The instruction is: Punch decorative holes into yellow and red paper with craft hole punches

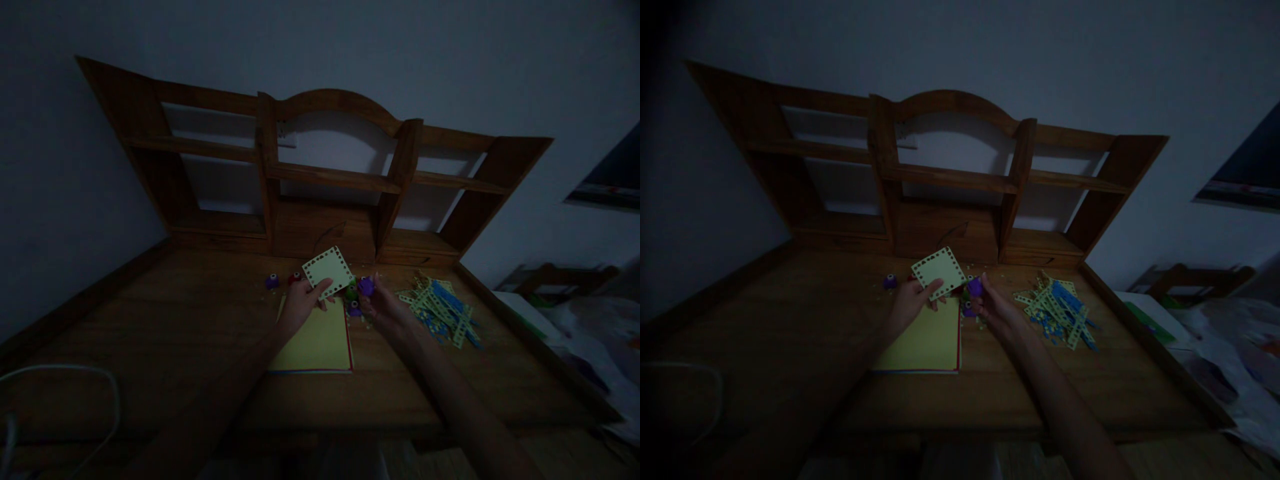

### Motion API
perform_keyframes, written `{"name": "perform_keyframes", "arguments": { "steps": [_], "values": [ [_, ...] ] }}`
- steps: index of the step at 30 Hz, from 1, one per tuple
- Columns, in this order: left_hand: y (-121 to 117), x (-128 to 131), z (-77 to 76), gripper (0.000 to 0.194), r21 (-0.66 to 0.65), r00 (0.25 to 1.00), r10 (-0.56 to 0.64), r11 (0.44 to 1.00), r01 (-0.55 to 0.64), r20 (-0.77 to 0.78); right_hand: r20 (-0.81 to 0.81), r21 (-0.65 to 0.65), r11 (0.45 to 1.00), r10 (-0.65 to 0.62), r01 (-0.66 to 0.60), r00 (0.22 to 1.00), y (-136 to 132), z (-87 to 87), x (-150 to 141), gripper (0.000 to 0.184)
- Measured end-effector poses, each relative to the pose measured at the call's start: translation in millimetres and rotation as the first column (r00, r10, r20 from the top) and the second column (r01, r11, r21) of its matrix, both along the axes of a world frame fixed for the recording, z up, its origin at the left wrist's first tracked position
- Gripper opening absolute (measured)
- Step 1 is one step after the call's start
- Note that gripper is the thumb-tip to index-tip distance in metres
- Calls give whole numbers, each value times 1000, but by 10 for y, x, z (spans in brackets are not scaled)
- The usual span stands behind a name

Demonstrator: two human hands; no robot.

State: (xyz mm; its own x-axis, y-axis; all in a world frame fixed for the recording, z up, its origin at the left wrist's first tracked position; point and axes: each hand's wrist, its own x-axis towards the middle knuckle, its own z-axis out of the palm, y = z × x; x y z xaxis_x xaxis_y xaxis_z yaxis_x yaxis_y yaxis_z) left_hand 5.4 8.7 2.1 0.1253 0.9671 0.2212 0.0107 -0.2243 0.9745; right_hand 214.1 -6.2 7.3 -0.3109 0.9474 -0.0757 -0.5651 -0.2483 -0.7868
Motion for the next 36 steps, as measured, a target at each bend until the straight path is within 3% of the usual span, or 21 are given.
{"name": "perform_keyframes", "arguments": {
  "steps": [6,10,16,23,36],
  "values": [
    [26,16,-24,27,-72,994,-31,997,39,106,100,37,995,-99,96,990,-19,-57,26,19],
    [15,19,-41,28,-52,985,-94,993,102,148,158,41,995,-91,86,983,-92,23,-14,27],
    [31,13,-82,35,-11,988,-58,998,60,141,240,107,994,-33,7,970,-141,100,-60,37],
    [40,-1,-86,30,46,997,-20,999,17,75,339,212,976,-29,-46,940,-125,65,-73,38],
    [10,32,-60,32,17,993,-60,998,58,104,423,245,967,-45,-66,905,-74,-23,-95,39]
  ]
}}
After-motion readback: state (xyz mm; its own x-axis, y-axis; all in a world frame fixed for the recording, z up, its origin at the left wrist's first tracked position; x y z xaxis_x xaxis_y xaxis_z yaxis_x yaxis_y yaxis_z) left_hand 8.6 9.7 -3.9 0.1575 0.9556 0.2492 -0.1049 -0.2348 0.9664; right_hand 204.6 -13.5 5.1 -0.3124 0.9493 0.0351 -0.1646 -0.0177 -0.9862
